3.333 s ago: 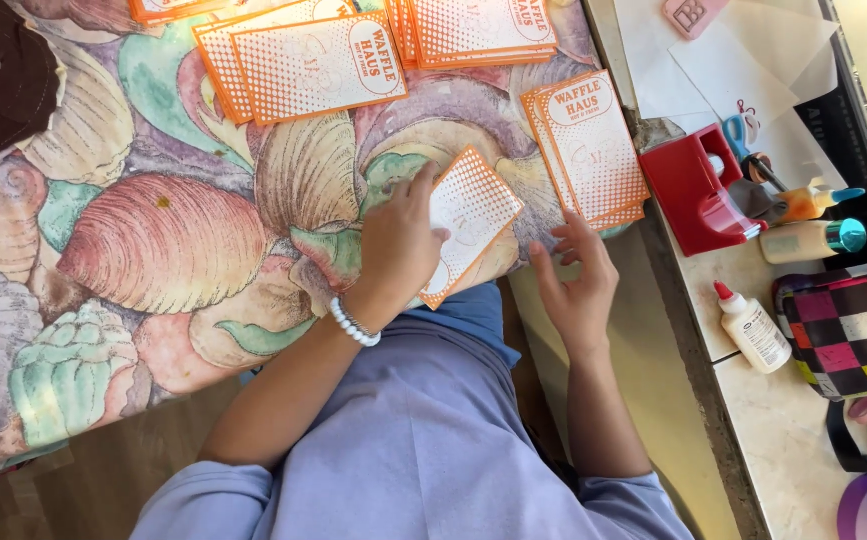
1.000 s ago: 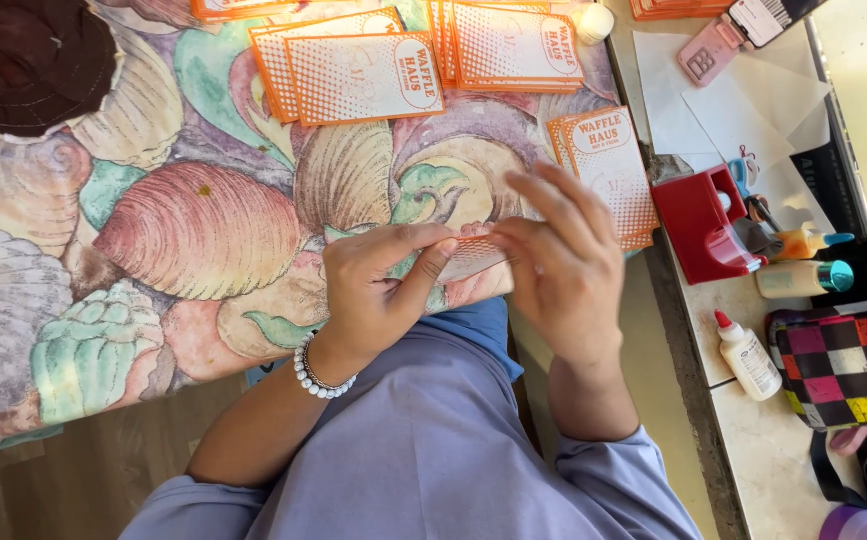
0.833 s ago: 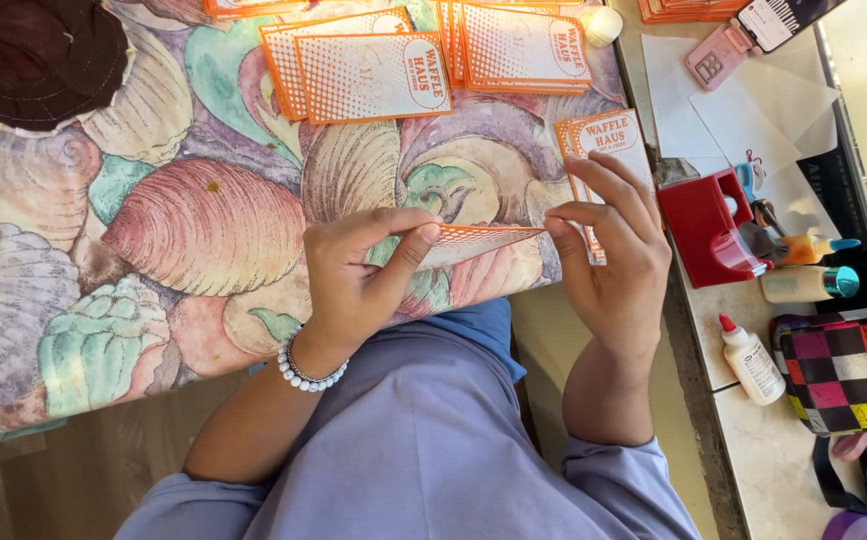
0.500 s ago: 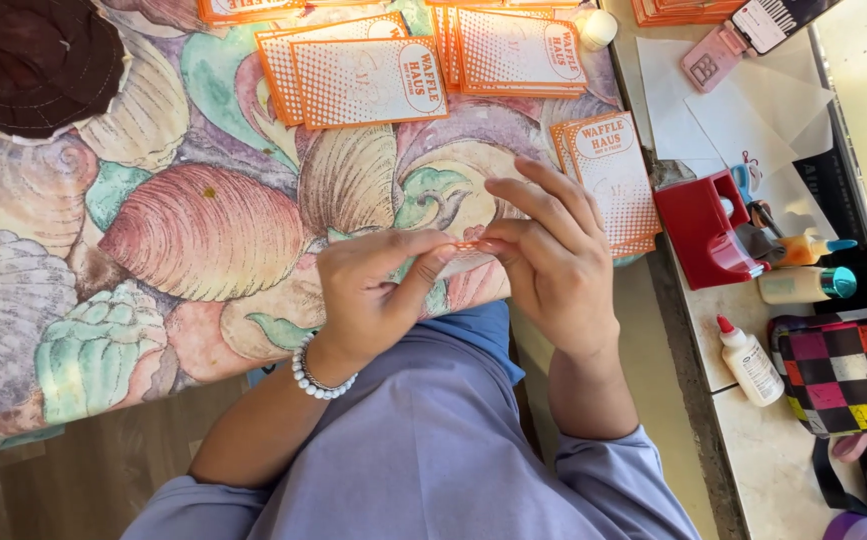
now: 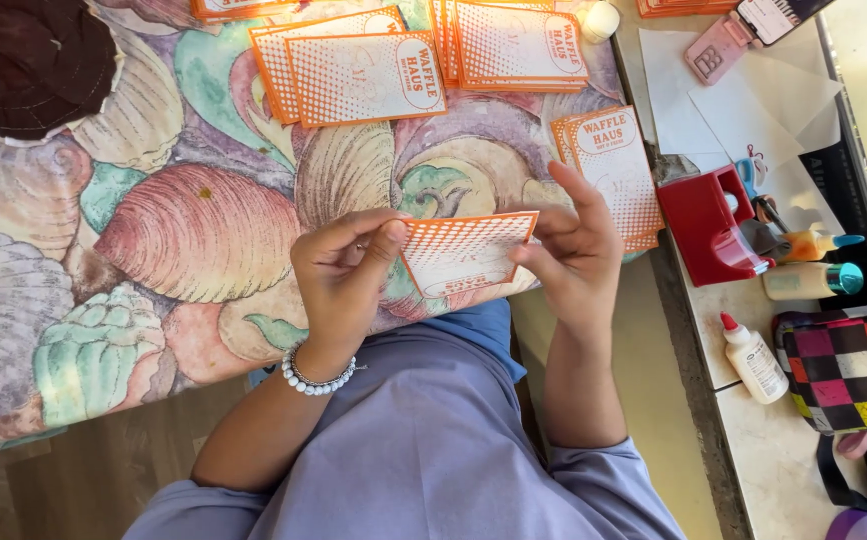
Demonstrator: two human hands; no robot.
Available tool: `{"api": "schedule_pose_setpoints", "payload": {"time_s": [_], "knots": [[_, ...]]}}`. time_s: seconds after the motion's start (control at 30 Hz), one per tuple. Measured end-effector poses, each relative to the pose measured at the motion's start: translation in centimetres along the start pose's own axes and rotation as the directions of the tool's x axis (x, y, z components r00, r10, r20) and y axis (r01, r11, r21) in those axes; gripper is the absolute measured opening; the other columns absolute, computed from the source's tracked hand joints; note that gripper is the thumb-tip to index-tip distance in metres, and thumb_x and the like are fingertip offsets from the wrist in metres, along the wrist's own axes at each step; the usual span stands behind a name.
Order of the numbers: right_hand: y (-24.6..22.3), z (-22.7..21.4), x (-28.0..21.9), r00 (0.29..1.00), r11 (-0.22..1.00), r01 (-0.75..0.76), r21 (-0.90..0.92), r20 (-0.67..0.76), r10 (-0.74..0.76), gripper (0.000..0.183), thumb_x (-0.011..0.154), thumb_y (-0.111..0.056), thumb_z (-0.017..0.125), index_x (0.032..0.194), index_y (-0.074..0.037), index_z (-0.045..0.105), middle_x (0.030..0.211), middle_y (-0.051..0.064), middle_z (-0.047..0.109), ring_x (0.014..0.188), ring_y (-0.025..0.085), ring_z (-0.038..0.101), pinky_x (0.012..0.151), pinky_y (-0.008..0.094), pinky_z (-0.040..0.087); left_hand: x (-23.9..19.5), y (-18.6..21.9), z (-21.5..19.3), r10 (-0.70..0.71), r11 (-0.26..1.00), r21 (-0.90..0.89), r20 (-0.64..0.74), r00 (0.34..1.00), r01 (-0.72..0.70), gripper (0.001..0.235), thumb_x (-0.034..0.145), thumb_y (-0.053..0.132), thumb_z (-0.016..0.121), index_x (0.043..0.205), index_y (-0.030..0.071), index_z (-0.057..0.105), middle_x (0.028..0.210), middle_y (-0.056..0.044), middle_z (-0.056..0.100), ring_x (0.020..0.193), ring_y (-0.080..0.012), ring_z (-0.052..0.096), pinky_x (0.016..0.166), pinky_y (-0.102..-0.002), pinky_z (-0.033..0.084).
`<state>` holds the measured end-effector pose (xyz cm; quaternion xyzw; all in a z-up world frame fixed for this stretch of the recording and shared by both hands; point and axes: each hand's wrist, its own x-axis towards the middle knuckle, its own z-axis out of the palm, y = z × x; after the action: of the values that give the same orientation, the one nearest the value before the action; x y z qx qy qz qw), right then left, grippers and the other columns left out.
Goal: Applying glue to the edges of paper sleeves, folding them to seal, and stacking the finished products.
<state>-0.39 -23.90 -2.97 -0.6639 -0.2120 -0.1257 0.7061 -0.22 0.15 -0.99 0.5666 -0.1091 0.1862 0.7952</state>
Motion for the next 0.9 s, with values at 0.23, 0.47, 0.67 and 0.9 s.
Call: {"api": "schedule_pose_setpoints", "payload": {"time_s": [0.23,0.47,0.67,0.9], "knots": [[-3.3,1.7,1.5,1.000,0.961,0.006,-0.277,0.006,-0.004,0.081,0.082,0.014,0.081,0.152,0.008,0.041,0.083,0.017,0.073,0.083,0.019,0.071,0.097,0.041,0.057,2.1,2.0,-1.1,0.220,0.948,0.204,0.133,0.966,-0.244,0.035,0.101,0.029,0.064,0.122,0.000,0.067,0.104,-0.021,0.072,0.098,-0.0306,0.071,0.090,-0.042,0.057],[-5.7,1.7,2.3,0.991,0.851,0.105,-0.514,0.127,-0.046,0.074,0.080,0.004,0.088,0.145,0.006,0.053,0.083,0.009,0.077,0.081,0.020,0.077,0.093,0.036,0.058,2.6,1.9,0.9,0.060,0.907,0.354,0.430,0.901,-0.230,0.012,0.093,0.010,0.075,0.105,0.007,0.074,0.080,-0.009,0.074,0.077,-0.0270,0.076,0.073,-0.037,0.060],[-4.4,-1.3,0.5,0.997,0.908,0.047,-0.417,-0.038,-0.069,0.074,0.079,0.010,0.086,0.144,0.010,0.052,0.088,0.019,0.077,0.079,0.019,0.073,0.085,0.030,0.056,0.7,-0.3,0.2,-0.063,0.975,0.220,0.123,0.990,0.035,0.005,0.094,0.007,0.075,0.099,0.006,0.074,0.068,-0.004,0.070,0.064,-0.0059,0.060,0.060,-0.022,0.051],[-1.2,-3.6,-0.3,0.972,0.972,0.067,-0.228,-0.203,-0.114,0.077,0.085,0.015,0.079,0.152,0.007,0.042,0.089,0.028,0.071,0.079,0.023,0.071,0.078,0.033,0.059,-0.4,-1.2,0.0,-0.123,0.987,0.099,-0.012,0.992,0.123,0.006,0.098,0.005,0.070,0.102,0.000,0.071,0.067,-0.004,0.064,0.062,-0.0022,0.048,0.055,-0.019,0.043]]}}
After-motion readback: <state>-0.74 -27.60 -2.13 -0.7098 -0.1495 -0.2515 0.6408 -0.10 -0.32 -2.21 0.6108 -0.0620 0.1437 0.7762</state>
